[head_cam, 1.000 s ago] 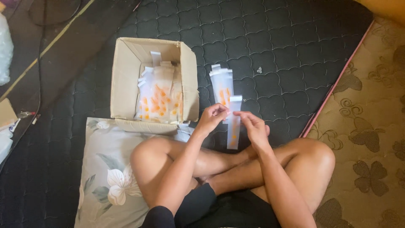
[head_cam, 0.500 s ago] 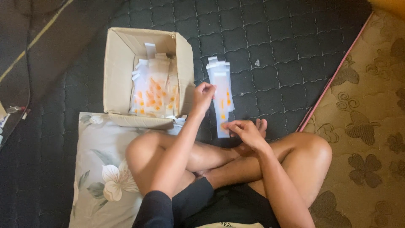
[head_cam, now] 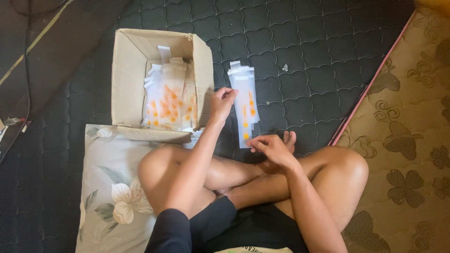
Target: A person is sitting on a mattress, sorting through a cardboard box of plastic strips with orange markings, inspecting them one by one.
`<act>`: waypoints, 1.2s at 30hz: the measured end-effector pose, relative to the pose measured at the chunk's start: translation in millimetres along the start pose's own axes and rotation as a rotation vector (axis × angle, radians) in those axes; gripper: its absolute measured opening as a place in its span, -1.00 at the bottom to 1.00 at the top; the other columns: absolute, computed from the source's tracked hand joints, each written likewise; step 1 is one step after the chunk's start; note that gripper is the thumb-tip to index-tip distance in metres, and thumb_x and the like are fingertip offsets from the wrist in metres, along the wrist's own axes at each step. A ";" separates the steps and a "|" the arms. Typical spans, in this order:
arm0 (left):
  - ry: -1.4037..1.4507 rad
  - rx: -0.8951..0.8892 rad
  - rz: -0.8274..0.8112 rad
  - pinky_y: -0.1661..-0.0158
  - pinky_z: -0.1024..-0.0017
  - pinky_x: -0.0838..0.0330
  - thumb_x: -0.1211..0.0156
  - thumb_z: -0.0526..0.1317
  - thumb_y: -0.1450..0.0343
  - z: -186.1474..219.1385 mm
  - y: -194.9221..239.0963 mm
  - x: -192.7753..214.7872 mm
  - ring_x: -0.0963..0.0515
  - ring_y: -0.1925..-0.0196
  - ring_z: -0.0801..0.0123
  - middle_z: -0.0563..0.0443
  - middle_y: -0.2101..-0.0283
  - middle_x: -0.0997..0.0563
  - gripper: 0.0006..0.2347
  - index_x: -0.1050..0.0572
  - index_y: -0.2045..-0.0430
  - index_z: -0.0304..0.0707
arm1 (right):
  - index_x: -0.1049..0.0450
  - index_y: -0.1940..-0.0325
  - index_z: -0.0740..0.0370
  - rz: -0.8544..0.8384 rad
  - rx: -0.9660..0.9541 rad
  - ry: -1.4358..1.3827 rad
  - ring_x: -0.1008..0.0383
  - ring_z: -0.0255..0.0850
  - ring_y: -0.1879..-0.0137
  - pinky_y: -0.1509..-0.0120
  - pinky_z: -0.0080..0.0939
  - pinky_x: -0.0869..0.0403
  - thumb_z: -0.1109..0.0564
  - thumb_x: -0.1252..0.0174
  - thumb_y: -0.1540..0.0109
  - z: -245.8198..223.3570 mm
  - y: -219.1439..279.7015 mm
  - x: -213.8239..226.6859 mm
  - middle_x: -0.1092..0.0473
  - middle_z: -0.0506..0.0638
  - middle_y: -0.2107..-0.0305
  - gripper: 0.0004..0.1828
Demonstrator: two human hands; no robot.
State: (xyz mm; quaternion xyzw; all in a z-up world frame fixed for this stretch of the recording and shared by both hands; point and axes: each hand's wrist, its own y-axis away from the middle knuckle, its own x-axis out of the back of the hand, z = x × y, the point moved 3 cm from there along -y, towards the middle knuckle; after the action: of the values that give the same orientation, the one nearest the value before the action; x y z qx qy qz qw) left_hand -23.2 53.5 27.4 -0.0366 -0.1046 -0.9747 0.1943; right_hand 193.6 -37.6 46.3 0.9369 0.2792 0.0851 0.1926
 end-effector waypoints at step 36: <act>-0.454 0.188 -0.035 -0.03 0.22 -0.55 -0.14 -0.08 -0.33 -40.2 -67.1 -47.5 -0.75 0.16 0.09 -0.11 0.47 -0.71 -0.53 -0.36 -0.12 -0.26 | -0.41 -0.33 0.02 0.223 -0.215 0.513 -0.52 0.11 -0.20 -0.32 0.15 -0.45 -0.19 -0.17 -0.25 77.0 -97.4 9.7 -0.56 0.07 0.02 -0.41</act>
State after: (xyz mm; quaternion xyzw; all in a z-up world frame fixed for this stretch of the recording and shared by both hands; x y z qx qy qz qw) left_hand -6.6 122.8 -29.9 -0.2347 -0.2363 -0.9307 0.1514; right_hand 174.5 18.7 -63.1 0.8839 0.2038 0.3688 0.2032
